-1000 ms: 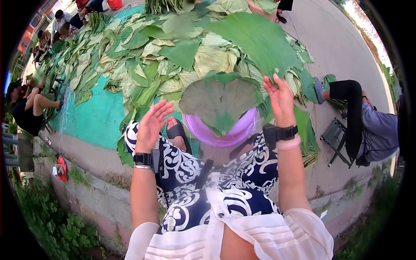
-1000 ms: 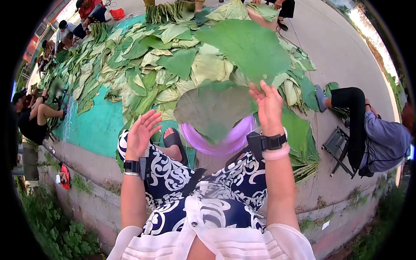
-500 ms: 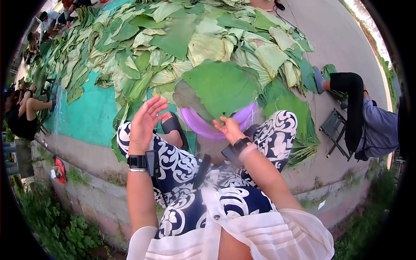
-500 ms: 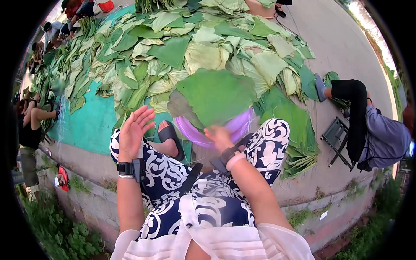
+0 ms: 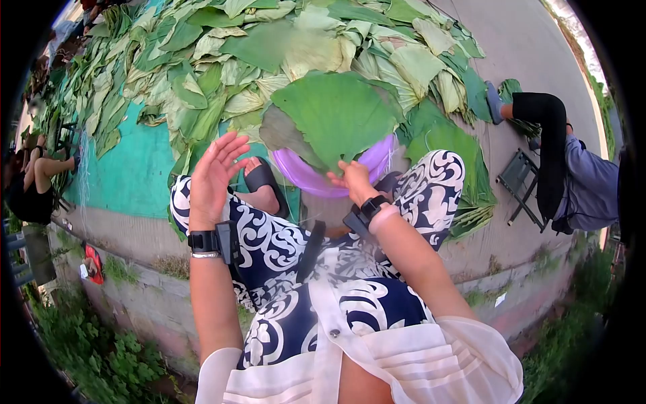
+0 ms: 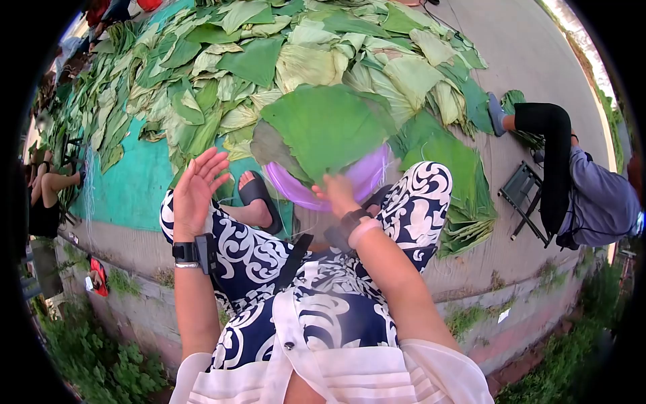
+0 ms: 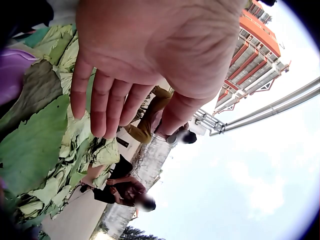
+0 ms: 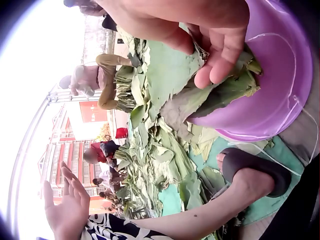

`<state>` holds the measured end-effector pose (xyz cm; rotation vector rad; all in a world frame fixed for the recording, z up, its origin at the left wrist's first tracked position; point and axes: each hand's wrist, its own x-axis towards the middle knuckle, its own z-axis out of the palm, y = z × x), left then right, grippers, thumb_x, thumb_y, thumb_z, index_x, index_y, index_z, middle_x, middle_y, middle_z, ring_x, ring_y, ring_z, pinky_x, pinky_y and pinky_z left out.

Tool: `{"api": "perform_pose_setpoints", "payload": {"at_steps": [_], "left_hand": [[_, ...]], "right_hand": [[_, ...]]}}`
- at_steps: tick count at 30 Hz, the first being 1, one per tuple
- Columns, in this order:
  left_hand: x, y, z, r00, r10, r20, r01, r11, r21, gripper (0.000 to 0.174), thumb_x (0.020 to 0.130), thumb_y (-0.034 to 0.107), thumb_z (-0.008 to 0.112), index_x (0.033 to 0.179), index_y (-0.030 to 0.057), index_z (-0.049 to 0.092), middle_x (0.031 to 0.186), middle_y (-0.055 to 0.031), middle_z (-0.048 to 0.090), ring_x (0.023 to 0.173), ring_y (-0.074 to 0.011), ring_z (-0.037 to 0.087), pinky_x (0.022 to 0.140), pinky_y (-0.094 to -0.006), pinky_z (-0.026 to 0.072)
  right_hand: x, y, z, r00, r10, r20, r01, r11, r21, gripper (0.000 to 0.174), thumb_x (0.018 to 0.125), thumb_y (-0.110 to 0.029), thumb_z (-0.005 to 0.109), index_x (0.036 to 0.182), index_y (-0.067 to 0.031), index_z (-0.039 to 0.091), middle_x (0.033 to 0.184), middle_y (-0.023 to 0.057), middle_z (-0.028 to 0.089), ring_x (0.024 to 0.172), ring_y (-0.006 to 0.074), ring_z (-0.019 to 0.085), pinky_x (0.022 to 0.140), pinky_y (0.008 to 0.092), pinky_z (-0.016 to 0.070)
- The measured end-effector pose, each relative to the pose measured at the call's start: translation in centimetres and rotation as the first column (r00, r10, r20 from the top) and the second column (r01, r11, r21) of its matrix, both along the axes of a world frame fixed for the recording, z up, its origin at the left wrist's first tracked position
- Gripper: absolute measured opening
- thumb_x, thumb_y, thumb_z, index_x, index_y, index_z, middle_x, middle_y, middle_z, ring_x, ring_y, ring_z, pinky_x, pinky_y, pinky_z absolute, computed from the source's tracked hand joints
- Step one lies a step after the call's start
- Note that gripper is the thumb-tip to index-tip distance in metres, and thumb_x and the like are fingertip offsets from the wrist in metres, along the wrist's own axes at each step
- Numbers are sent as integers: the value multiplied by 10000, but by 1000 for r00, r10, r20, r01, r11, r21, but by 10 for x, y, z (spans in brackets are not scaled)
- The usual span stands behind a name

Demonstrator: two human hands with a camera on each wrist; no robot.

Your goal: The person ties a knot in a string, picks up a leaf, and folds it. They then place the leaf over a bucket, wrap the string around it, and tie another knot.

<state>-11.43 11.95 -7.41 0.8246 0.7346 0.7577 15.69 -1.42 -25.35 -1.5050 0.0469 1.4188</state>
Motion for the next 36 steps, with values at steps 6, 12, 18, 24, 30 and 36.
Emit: {"api": "perform_pose_setpoints", "payload": {"at_steps": [6,12,18,24,30,36], "left_hand": [[6,0,-5,970,-20,-243,34,998,51,489,1002,334,450,1314,-41,482,1249,-159,597,1145,-225,573,980,-369,436],[61,-1,-21,932,-213,-295,222,975,-4,423,988,284,515,1273,-28,525,1169,-153,641,1042,-202,628,882,-319,497],[124,7,-76,841,-385,-380,386,919,-78,412,980,277,531,1274,-12,534,1167,-129,644,1045,-196,627,876,-316,502],[179,-3,-128,815,-411,-408,364,912,-191,449,943,268,595,1293,-5,524,1229,-127,611,1141,-212,581,886,-341,504],[208,-5,-138,816,-367,-448,305,930,-206,607,888,328,658,1359,-3,466,1297,-130,556,1178,-226,540,943,-354,451],[227,-20,-121,841,-305,-448,282,952,-119,527,863,273,700,1287,11,531,1177,-88,616,1057,-193,591,860,-258,446]], "right_hand": [[4,-4,-19,993,-12,113,18,998,-54,189,929,-145,570,1066,-19,534,928,86,590,798,224,653,670,324,508],[11,-2,-30,986,-107,127,112,993,-31,260,910,-173,588,1130,-36,572,1000,96,648,830,195,634,718,326,474],[25,1,-30,977,-199,80,202,979,-34,334,892,-217,611,1177,-48,570,1020,71,654,889,191,626,747,322,460],[48,0,-28,949,-307,74,311,949,-53,325,876,-234,642,1144,-56,596,1025,67,653,907,184,619,757,313,457],[47,5,-65,902,-211,377,179,977,119,157,880,-109,636,1015,-32,656,991,81,643,876,168,601,722,283,463],[20,18,-11,653,-110,750,-124,960,250,165,879,-111,608,1012,-20,640,981,115,618,891,250,611,768,351,480]]}}
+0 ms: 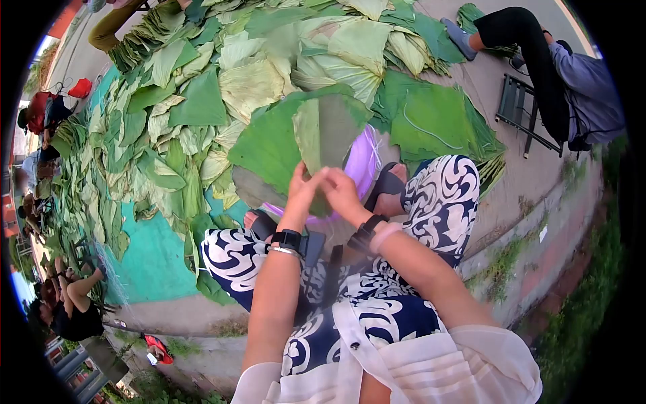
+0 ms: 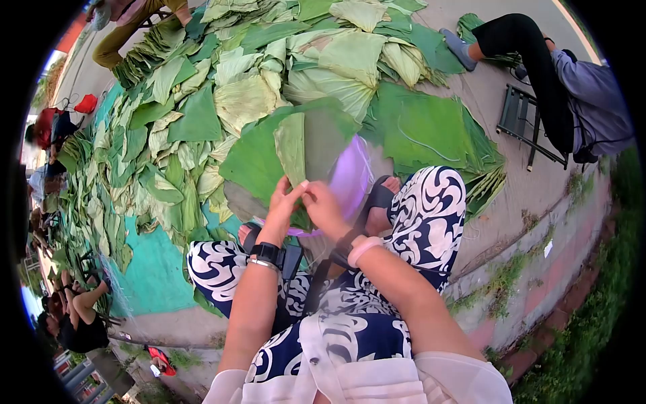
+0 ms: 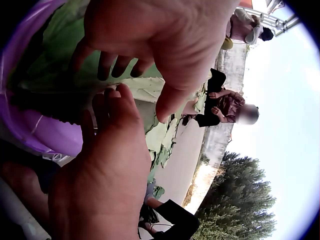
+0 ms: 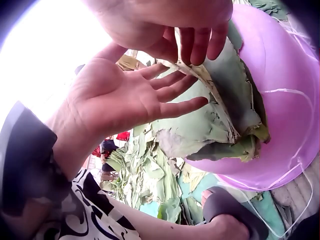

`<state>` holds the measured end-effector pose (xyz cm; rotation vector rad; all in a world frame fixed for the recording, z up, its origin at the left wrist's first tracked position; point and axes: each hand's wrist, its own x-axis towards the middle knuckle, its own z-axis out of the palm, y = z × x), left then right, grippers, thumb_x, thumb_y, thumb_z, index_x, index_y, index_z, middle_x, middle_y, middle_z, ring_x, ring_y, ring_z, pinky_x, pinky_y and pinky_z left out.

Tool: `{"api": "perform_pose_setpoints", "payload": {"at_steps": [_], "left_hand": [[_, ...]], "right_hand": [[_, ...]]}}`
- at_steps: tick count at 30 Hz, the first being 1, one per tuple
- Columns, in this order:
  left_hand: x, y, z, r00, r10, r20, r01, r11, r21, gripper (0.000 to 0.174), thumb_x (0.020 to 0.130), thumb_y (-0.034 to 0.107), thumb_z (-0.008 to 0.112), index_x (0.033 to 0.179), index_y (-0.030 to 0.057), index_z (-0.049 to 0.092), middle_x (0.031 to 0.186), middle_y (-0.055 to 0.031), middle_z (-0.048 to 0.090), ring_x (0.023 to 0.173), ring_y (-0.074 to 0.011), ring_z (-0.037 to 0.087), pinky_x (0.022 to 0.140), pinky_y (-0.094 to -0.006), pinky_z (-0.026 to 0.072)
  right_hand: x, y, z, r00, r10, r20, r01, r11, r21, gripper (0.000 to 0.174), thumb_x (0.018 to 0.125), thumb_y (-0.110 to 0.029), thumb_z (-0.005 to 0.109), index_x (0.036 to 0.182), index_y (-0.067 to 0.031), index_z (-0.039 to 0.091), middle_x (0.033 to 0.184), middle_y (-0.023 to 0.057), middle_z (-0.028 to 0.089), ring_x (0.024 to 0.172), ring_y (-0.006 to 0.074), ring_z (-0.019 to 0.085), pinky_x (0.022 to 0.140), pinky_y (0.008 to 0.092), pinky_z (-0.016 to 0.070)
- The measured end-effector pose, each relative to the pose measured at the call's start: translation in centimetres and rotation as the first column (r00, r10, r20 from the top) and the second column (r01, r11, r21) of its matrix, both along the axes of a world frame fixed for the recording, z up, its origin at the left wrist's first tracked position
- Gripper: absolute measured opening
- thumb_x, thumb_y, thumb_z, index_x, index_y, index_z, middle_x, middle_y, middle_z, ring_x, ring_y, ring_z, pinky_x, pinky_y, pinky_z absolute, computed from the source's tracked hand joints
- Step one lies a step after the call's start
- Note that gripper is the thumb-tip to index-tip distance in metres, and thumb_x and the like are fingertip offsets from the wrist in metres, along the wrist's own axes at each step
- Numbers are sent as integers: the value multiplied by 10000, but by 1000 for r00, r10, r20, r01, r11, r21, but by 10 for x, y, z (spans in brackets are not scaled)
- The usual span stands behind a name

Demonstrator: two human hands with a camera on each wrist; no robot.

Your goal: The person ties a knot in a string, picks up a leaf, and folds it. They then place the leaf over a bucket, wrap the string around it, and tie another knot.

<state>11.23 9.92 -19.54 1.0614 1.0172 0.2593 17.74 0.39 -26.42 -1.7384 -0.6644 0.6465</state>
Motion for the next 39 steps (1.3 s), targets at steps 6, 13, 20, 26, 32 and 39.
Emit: {"api": "perform_pose_setpoints", "payload": {"at_steps": [6,13,20,26,32,39], "left_hand": [[-16,15,-63,983,57,-174,-66,997,-45,221,919,194,623,1070,33,621,961,-45,644,870,-152,620,722,-326,518],[-16,17,-72,967,150,-203,-172,981,-94,215,920,170,612,1074,20,616,926,-49,646,833,-169,623,735,-346,528],[-13,15,-63,974,83,-208,-94,995,-41,325,879,149,656,1156,-6,584,1027,-92,651,897,-183,631,767,-348,529],[-9,8,-68,971,-141,-192,199,923,329,454,855,131,660,1235,-77,526,1089,-175,658,937,-214,648,806,-309,522],[-18,15,-88,943,-32,-331,112,968,224,234,865,172,643,898,-58,627,812,-101,652,727,-167,604,634,-313,496],[-10,14,-51,973,39,-229,-42,999,-5,313,897,298,642,964,-7,623,889,-73,613,826,-177,608,694,-333,501]], "right_hand": [[3,2,2,990,-47,-133,52,998,30,182,876,-82,620,1035,-10,669,1026,102,654,954,189,623,830,291,480],[38,-6,-37,903,-406,-143,394,913,-105,283,877,-204,583,1055,-2,670,1052,142,644,1020,286,606,924,372,446],[43,5,-25,881,-341,-328,334,939,-79,321,886,-229,614,1112,-7,664,1078,126,654,1060,247,603,926,344,459],[12,12,34,1000,-9,20,7,996,94,270,902,-194,627,1086,0,666,1130,123,644,1054,238,594,929,333,450],[16,12,22,983,25,-183,-5,994,110,259,927,-204,604,1065,2,679,1067,99,678,1032,203,605,942,327,441],[30,13,23,766,11,-643,49,996,76,359,983,-294,519,1132,3,656,1101,97,674,1032,180,619,935,312,456]]}}
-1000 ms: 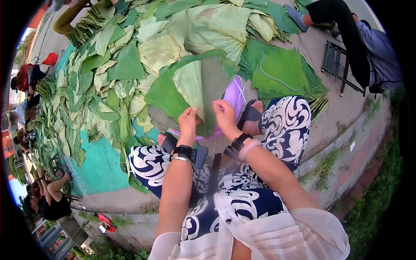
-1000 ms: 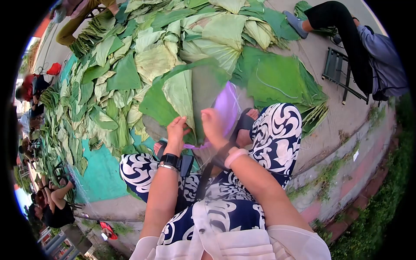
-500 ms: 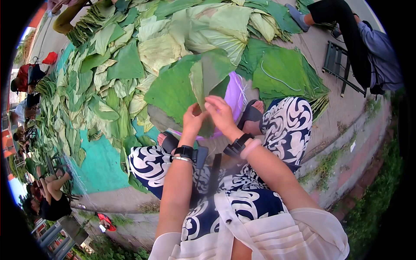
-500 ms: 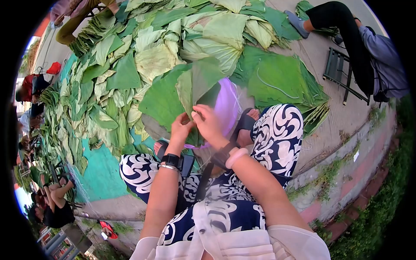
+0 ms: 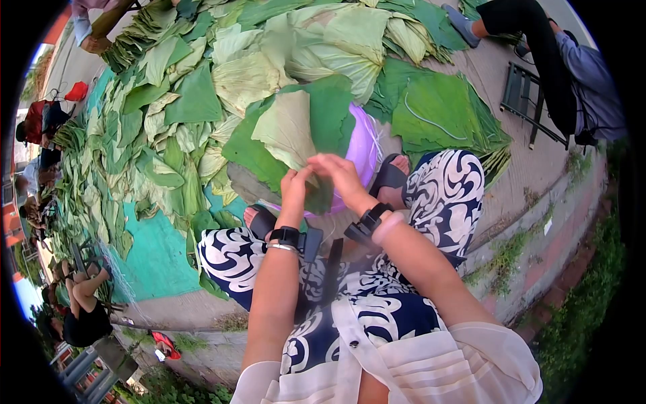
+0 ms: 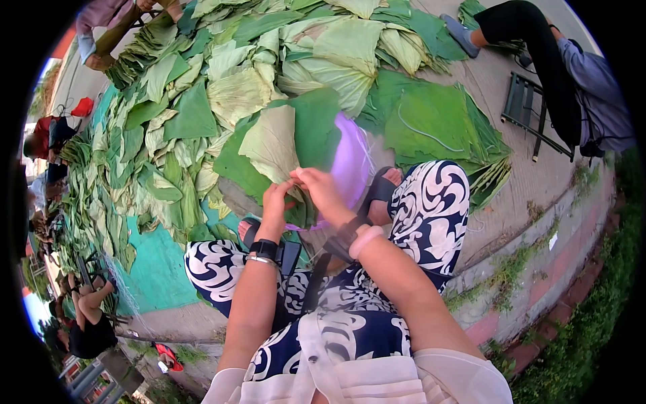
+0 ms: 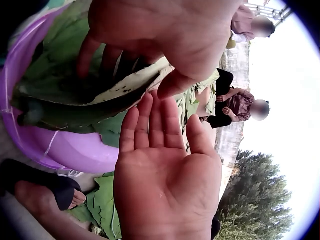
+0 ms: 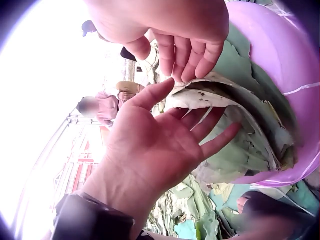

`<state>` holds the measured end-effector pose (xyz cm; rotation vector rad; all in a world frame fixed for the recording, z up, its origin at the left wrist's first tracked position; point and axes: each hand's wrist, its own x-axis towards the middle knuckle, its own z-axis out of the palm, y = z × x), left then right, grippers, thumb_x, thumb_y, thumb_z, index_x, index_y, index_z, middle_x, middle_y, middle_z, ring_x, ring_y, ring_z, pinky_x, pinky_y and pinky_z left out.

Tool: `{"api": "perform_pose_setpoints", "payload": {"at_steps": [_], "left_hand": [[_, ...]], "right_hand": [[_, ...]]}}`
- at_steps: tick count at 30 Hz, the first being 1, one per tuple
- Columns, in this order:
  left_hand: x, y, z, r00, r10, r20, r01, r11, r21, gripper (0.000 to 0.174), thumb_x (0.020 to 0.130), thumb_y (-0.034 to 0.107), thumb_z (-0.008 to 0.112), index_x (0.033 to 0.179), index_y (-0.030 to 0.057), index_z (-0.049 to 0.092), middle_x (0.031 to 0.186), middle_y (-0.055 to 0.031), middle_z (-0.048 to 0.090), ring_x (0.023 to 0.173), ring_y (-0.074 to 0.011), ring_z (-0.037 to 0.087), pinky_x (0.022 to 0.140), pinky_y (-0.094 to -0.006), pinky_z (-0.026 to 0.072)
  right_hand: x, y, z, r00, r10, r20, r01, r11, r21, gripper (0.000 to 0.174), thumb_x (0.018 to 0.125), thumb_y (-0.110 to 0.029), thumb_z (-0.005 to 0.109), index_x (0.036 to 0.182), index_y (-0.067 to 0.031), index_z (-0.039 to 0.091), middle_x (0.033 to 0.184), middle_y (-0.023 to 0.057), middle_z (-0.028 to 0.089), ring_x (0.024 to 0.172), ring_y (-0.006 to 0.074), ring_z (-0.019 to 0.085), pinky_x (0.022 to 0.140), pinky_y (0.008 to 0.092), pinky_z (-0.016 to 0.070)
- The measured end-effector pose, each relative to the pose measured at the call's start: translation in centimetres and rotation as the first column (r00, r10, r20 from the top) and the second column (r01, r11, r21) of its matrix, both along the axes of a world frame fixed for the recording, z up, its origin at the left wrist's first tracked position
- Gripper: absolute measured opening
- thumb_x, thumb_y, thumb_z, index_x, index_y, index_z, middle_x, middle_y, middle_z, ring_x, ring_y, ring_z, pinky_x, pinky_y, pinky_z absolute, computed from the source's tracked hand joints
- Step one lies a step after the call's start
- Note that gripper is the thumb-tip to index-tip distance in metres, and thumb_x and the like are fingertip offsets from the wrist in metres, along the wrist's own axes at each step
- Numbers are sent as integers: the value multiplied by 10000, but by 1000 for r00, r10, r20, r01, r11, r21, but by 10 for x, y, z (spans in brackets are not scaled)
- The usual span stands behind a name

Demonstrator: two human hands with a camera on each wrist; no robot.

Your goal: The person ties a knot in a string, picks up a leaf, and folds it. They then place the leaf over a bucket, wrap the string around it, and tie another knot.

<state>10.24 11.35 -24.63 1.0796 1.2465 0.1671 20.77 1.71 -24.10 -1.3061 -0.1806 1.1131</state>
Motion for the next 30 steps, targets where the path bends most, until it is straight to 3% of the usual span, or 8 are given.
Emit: {"api": "perform_pose_setpoints", "payload": {"at_steps": [4,7,10,13,16,19,22,30], "left_hand": [[3,2,7,999,27,-46,-30,997,-71,305,902,299,640,1017,17,618,914,-60,600,824,-187,602,705,-341,511],[-7,4,-23,997,61,-37,-64,996,-60,284,901,297,646,971,23,617,887,-46,573,802,-179,583,695,-343,522],[-6,4,-20,996,54,-66,-57,997,-43,259,903,286,646,912,31,605,849,-33,548,783,-176,573,679,-354,533],[-5,1,-13,994,102,-48,-104,993,-49,249,910,280,638,867,40,591,822,-30,536,781,-176,576,669,-363,538],[-4,0,-8,992,124,-25,-125,991,-45,238,913,275,631,866,45,590,826,-37,534,784,-176,573,682,-375,547],[-4,0,-6,986,165,16,-164,985,-61,234,912,274,631,865,49,587,841,-44,542,794,-176,572,694,-379,553],[-3,0,-4,985,174,10,-173,983,-61,231,912,271,629,868,49,582,840,-44,552,802,-181,579,704,-387,557],[-7,3,-14,983,180,17,-178,978,-109,225,925,268,615,893,50,572,859,-47,567,821,-175,573,756,-412,550]], "right_hand": [[0,1,4,980,-24,-200,30,999,32,364,978,-302,527,1146,-1,646,1101,99,675,1037,186,620,909,319,475],[1,0,-17,982,-185,-37,180,978,-110,361,965,-297,546,1158,-8,640,1084,91,676,995,179,626,855,315,487],[9,-7,-48,930,-250,268,308,929,-204,348,947,-284,567,1161,-21,644,1049,73,678,934,175,631,803,305,490],[11,-8,-46,970,-234,70,244,944,-222,327,933,-247,576,1166,-29,643,1043,62,673,939,155,619,780,292,483],[11,-6,-36,982,-169,87,185,956,-226,299,912,-214,572,1090,13,649,1075,123,656,947,206,622,817,333,489],[1,-1,-45,744,-52,667,199,969,-147,304,901,-206,587,1106,13,634,1144,143,632,976,274,618,840,362,494],[-7,-2,-30,708,8,706,130,981,-142,309,888,-201,602,1116,7,626,1210,158,598,1052,323,593,900,376,474],[-12,-1,-22,629,84,772,73,983,-166,303,884,-179,593,1128,-2,620,1264,151,578,1146,336,550,968,395,445]]}}
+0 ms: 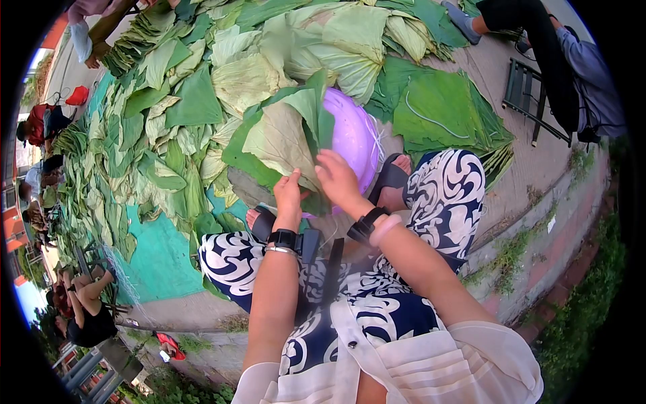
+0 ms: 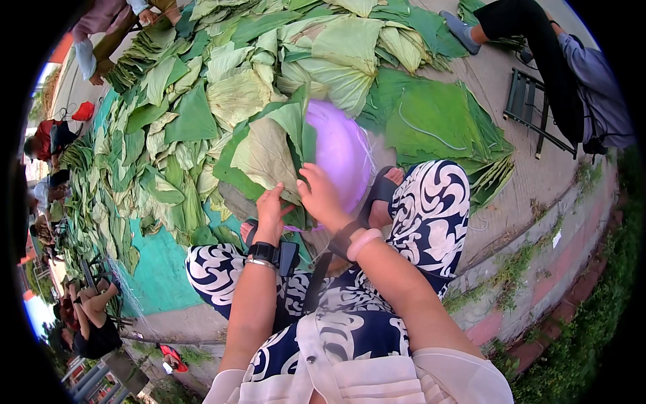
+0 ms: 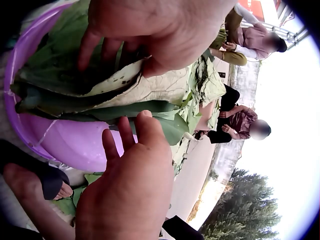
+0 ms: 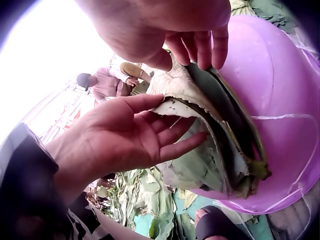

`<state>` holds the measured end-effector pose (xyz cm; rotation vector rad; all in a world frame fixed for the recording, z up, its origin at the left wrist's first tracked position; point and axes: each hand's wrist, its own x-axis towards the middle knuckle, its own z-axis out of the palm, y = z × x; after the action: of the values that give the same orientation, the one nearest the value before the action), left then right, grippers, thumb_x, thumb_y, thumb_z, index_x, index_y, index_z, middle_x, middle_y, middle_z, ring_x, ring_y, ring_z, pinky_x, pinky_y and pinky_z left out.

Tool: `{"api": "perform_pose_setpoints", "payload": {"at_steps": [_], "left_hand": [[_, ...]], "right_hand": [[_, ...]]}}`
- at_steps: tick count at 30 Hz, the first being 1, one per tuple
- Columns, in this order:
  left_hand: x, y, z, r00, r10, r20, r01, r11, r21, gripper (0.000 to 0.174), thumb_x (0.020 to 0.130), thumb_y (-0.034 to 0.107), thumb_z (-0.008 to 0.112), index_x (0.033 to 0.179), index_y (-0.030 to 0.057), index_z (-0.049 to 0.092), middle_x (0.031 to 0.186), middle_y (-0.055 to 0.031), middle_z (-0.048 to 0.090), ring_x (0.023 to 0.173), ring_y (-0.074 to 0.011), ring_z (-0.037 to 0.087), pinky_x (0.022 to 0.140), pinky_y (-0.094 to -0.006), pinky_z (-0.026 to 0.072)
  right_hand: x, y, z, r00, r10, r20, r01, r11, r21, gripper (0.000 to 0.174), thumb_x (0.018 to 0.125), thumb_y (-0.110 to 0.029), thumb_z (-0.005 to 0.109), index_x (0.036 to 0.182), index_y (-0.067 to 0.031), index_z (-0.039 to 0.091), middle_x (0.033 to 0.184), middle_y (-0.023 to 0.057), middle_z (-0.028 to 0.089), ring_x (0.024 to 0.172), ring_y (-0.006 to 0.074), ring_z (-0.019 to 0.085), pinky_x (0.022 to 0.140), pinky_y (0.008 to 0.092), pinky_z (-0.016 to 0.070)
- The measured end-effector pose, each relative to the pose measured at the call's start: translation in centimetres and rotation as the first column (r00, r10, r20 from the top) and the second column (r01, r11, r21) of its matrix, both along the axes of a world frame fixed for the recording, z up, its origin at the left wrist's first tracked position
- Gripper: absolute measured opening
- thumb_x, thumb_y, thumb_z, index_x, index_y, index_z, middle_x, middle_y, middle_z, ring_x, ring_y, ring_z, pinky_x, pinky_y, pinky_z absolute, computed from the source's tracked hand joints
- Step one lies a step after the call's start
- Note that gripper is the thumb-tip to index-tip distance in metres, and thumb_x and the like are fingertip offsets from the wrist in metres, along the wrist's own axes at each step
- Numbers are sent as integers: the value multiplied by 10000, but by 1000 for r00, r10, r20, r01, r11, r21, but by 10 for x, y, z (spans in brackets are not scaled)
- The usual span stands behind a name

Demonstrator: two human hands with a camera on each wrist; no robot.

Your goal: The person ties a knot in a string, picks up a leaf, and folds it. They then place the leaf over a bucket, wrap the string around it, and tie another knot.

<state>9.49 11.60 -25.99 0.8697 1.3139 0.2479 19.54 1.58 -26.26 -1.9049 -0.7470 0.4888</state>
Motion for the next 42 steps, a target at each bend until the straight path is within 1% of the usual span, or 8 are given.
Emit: {"api": "perform_pose_setpoints", "payload": {"at_steps": [6,8,11,14,19,25,34,42], "left_hand": [[7,-4,17,996,-84,16,82,994,79,242,906,247,638,1018,35,604,807,-6,573,743,-123,564,621,-320,508],[11,-7,23,956,-283,77,262,942,209,447,906,215,626,1270,-13,500,1023,-86,605,845,-168,607,696,-319,522],[2,-9,-11,796,-581,-171,546,568,615,674,896,247,623,1433,-18,315,1452,-199,326,1045,-272,621,848,-369,523],[7,-20,9,646,-571,-507,715,221,663,728,876,293,645,1465,43,299,1473,-178,334,1062,-293,624,847,-387,524],[19,-35,38,547,-558,-624,812,173,557,717,876,329,632,1490,169,298,1492,-175,320,1109,-376,587,821,-454,527],[31,-47,40,346,-494,-798,885,-111,453,618,895,314,615,1453,183,382,1489,-159,347,1198,-390,521,850,-455,519],[29,-47,87,605,-471,-642,790,258,556,420,960,221,573,1345,72,497,1427,-126,444,1113,-288,599,763,-336,544],[-18,16,175,731,-204,-651,682,207,701,335,967,114,539,1296,53,528,1398,-94,471,1068,-190,593,730,-278,526]], "right_hand": [[-4,2,22,995,-20,-94,23,999,26,280,878,-168,586,1105,-8,620,1249,139,578,1133,343,549,964,414,445],[0,0,44,999,-9,-48,14,994,106,245,890,-133,606,1101,-10,627,1209,121,586,1013,263,608,776,325,526],[16,-11,109,969,49,-243,18,964,265,232,908,-88,594,1120,3,620,1207,112,585,993,199,613,760,295,517],[42,-41,179,949,124,-291,-2,922,387,243,923,-56,577,1154,8,612,1221,104,577,1003,159,610,779,268,508],[116,-127,247,946,-159,-284,285,826,486,224,946,-93,559,1125,23,627,1165,76,596,930,141,639,788,261,497],[226,-247,132,708,-599,-374,688,705,173,246,944,-165,575,1117,-5,648,1019,62,674,851,142,668,702,262,495],[292,-347,-69,446,-777,-445,738,600,-310,326,904,-158,587,1180,13,592,1022,85,655,785,165,660,578,293,509],[345,-349,-165,506,-817,-276,706,576,-412,640,825,-202,654,1376,46,444,1234,189,614,713,219,654,557,319,505]]}}
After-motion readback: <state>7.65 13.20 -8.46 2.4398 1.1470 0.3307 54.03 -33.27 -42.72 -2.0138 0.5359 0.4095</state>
